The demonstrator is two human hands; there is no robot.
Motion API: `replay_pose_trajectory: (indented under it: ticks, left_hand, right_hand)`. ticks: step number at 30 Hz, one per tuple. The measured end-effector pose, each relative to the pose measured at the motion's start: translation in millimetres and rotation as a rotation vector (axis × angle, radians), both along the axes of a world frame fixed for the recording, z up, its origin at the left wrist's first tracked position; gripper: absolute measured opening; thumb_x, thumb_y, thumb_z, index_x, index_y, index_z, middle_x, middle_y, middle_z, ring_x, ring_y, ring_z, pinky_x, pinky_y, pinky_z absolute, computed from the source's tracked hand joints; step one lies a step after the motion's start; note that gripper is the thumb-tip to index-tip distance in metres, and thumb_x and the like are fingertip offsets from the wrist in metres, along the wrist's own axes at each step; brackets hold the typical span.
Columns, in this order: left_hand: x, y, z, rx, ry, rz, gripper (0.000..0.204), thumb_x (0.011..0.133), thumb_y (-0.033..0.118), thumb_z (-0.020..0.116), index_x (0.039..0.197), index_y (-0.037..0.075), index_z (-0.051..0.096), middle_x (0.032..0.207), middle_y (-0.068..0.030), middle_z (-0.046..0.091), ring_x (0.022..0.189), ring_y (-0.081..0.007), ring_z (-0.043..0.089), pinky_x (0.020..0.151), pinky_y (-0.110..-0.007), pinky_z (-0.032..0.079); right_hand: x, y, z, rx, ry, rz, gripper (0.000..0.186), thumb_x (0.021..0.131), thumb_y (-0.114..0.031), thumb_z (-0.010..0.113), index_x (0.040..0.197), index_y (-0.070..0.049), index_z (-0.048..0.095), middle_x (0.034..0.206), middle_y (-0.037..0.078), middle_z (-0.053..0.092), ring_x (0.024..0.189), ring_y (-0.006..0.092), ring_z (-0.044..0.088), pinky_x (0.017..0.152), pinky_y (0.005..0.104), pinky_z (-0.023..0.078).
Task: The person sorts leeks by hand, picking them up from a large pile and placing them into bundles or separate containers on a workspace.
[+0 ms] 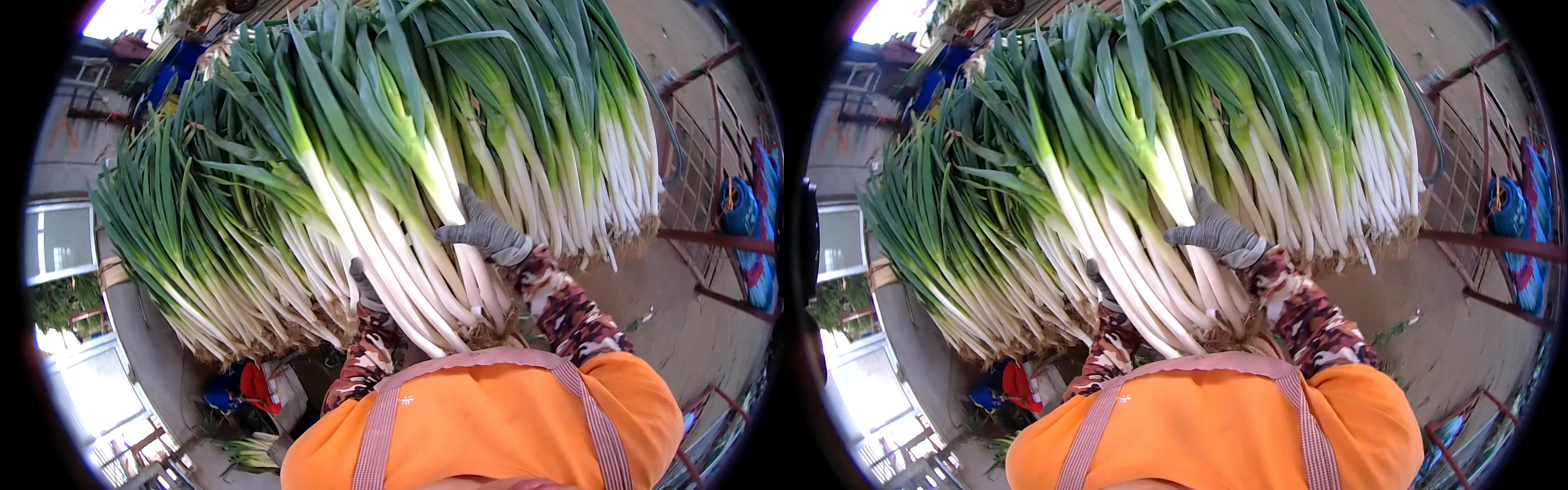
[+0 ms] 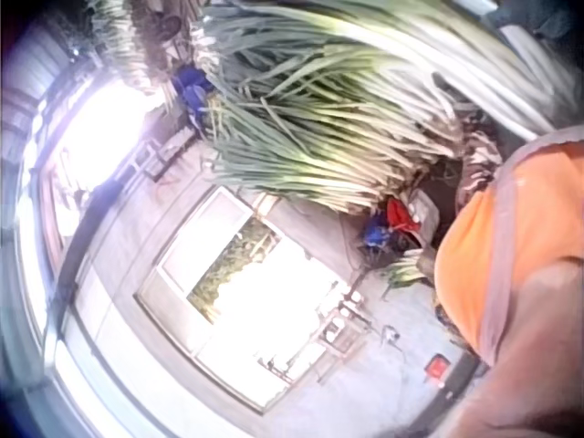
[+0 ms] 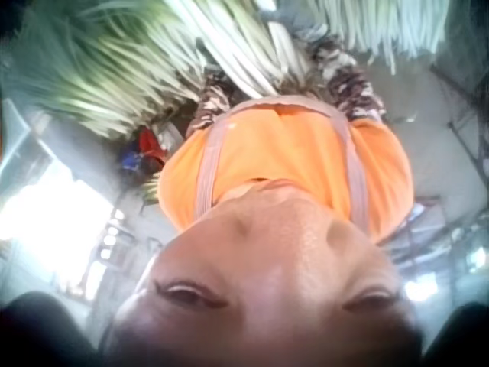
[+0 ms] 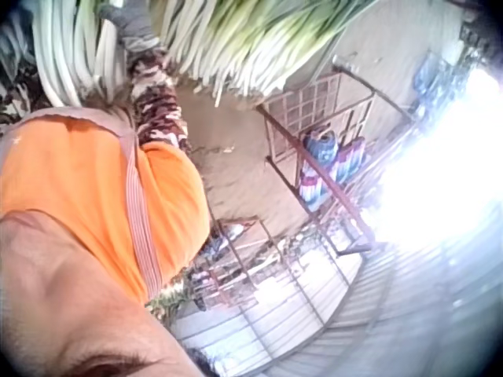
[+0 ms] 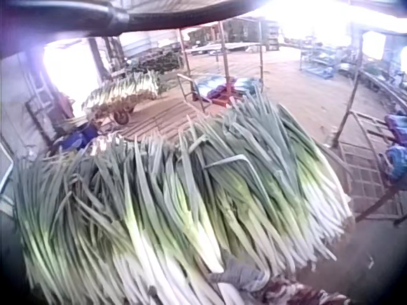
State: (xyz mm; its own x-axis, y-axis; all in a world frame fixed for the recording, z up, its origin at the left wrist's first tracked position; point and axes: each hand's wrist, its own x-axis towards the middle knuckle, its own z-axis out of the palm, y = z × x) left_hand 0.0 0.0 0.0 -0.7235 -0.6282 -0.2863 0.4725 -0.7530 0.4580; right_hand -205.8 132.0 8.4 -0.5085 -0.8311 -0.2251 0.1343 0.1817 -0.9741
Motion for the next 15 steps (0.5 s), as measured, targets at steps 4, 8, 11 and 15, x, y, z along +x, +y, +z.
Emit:
replay_pose_trajectory:
  ticks: [4,8,11,15]
  left_hand:
    - [-16.8,-4.9,-25.0,-0.196,-0.142,-0.023,0.075,0.082,0.042,0.07,0.139,0.002,0.041,0.124,-0.0181,0.06,0.107,-0.0307,0.063,0.093,-0.042,0.054]
    - [-27.9,-1.1,-3.7,-0.173,-0.05,-0.094,0.074,0.082,0.043,0.069,0.137,0.001,0.043,0.124,-0.0153,0.06,0.11,-0.0287,0.06,0.097,-0.041,0.05]
    - [-57.6,-16.4,18.5,-0.262,-0.131,-0.19,0.07,0.086,0.045,0.064,0.136,0.001,0.044,0.123,-0.0163,0.06,0.108,-0.0289,0.062,0.096,-0.041,0.052]
    - [-20.0,-70.8,3.0,-0.188,-0.072,-0.092,0.069,0.087,0.045,0.063,0.136,0.001,0.044,0.123,-0.0157,0.06,0.108,-0.0276,0.062,0.095,-0.039,0.053]
  right_hand:
    - [-4.2,0.1,-53.2,-0.027,-0.323,-0.035,0.114,0.064,-0.06,0.083,0.139,0.011,0.034,0.135,0.023,0.048,0.128,0.0313,0.044,0.108,0.0356,0.034]
    - [-29.2,1.8,-57.4,-0.132,-0.712,0.17,0.08,0.068,-0.062,0.078,0.112,0.003,0.061,0.09,0.006,0.064,0.081,0.0154,0.062,0.072,0.0262,0.052]
    - [-58.5,-34.9,-57.9,-0.008,-0.318,0.256,0.079,0.069,-0.059,0.078,0.111,0.005,0.058,0.1,0.013,0.062,0.09,0.0206,0.061,0.081,0.031,0.051]
    - [-13.4,-41.2,-0.1,0.195,-0.234,0.117,0.087,0.064,-0.065,0.077,0.105,0.008,0.055,0.102,0.024,0.059,0.099,0.0296,0.057,0.092,0.0379,0.047]
